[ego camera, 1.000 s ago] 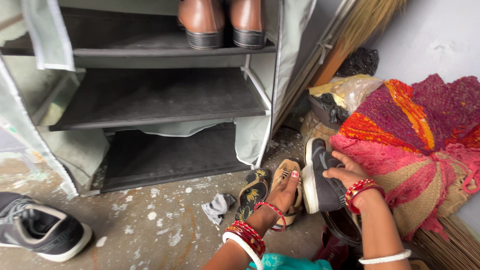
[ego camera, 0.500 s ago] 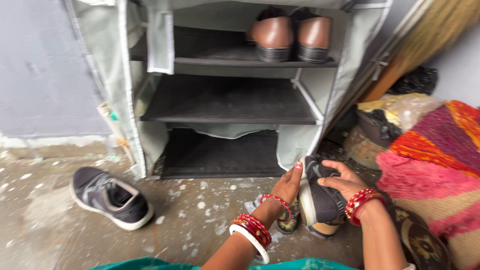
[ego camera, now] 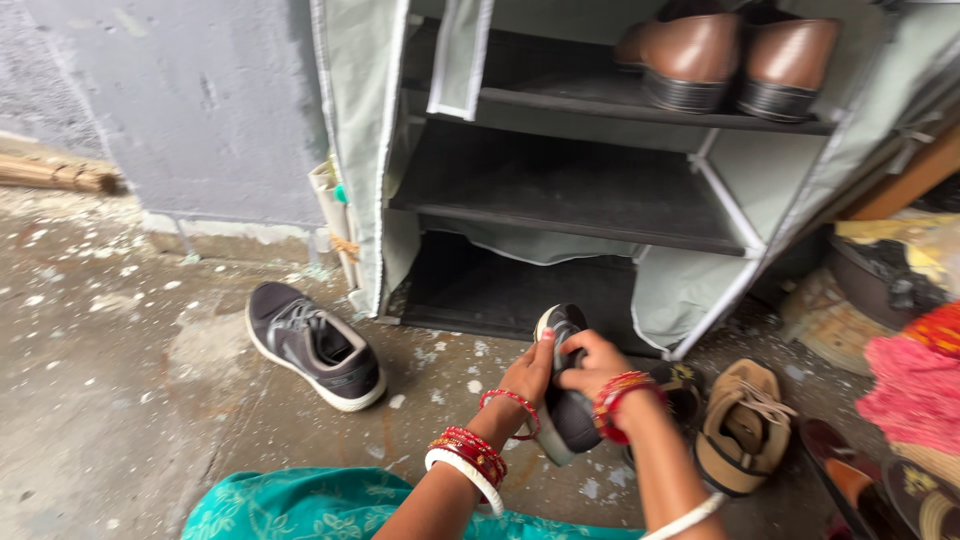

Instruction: The person wipes a pair of dark sneakers with a cloth, cleaning the uppers and soles, then places them on a shoe rack. They repeat the process with a second sneaker and then begin wiping a pair of beige shoes.

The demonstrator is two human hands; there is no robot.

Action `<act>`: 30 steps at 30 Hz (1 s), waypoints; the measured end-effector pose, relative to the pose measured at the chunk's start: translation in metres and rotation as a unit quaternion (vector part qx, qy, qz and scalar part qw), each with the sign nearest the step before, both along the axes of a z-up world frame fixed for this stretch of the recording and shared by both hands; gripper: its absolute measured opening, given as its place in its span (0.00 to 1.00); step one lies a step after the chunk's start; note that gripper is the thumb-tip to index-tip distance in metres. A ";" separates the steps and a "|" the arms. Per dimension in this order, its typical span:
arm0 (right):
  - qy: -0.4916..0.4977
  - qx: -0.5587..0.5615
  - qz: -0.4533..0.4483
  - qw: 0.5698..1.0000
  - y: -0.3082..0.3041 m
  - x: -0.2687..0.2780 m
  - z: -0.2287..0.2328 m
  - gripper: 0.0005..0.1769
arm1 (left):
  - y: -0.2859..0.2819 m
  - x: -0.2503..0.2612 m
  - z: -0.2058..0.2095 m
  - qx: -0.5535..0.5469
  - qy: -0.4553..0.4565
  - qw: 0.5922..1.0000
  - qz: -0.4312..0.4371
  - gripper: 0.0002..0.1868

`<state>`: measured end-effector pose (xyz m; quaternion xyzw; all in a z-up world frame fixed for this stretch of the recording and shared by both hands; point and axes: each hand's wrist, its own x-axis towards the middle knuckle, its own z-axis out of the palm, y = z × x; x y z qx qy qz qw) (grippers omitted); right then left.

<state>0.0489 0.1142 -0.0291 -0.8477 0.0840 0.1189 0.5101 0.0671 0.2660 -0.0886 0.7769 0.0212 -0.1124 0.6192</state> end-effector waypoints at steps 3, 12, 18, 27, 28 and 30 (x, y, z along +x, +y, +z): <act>-0.119 -0.113 0.075 0.984 0.039 0.007 -0.035 0.24 | 0.023 0.012 -0.026 0.020 0.018 0.999 0.021 0.46; 0.112 0.066 0.091 0.987 0.066 0.017 -0.103 0.33 | 0.042 0.022 -0.083 0.050 -0.015 0.997 0.048 0.44; 0.038 0.044 0.049 0.997 -0.036 0.066 -0.118 0.24 | 0.033 0.007 -0.066 0.204 -0.030 0.977 0.062 0.35; -0.022 -0.338 0.048 0.940 -0.083 0.071 -0.171 0.33 | 0.029 -0.015 -0.027 0.335 0.063 0.937 -0.069 0.44; -0.033 -0.344 0.048 0.937 -0.079 0.070 -0.173 0.36 | 0.029 -0.015 -0.029 0.347 0.049 0.933 -0.081 0.45; -0.056 -0.354 0.050 0.932 -0.065 0.066 -0.178 0.44 | 0.032 -0.011 -0.038 0.371 0.022 0.922 -0.104 0.46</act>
